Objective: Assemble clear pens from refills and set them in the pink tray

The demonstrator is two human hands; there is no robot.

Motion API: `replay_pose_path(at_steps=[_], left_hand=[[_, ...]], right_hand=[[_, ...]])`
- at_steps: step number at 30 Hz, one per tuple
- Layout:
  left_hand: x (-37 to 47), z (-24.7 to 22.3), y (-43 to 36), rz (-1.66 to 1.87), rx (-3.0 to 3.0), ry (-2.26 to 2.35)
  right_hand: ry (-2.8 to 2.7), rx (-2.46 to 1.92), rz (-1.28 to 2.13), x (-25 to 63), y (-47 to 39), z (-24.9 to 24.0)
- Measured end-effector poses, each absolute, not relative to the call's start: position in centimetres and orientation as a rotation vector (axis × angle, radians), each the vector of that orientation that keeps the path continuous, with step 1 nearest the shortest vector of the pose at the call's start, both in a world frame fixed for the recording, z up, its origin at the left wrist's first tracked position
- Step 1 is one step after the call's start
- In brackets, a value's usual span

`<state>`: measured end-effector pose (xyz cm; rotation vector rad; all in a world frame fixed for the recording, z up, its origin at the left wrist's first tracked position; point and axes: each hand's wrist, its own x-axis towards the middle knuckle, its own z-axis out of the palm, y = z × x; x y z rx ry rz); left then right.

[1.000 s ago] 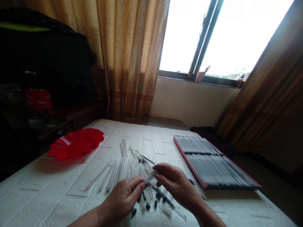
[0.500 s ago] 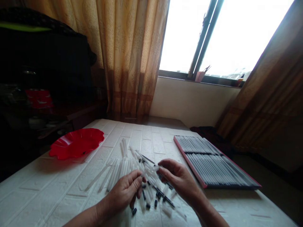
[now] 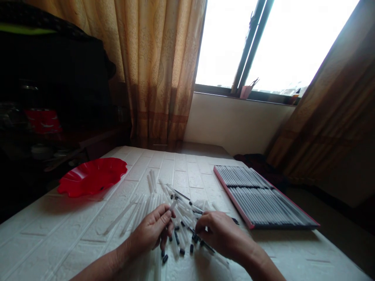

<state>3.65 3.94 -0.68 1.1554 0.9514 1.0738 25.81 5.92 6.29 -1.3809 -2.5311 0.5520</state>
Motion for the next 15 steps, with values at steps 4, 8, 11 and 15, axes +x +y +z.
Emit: replay_pose_path(at_steps=[4, 8, 11, 15], left_hand=[[3.7, -0.7, 4.0, 1.062, 1.16, 0.944], [3.9, -0.2, 3.4, 1.051, 1.188, 0.946], [3.8, 0.6, 3.0, 1.042, 1.226, 0.956], [3.4, 1.7, 3.0, 1.057, 1.291, 0.994]], right_hand=[[-2.628, -1.394, 0.515, 25.6, 5.7, 6.0], [-2.663, -1.414, 0.483, 25.2, 5.5, 5.7], [-2.672, -1.412, 0.468, 24.9, 5.3, 5.5], [-2.64, -1.359, 0.492, 25.0, 5.3, 5.2]])
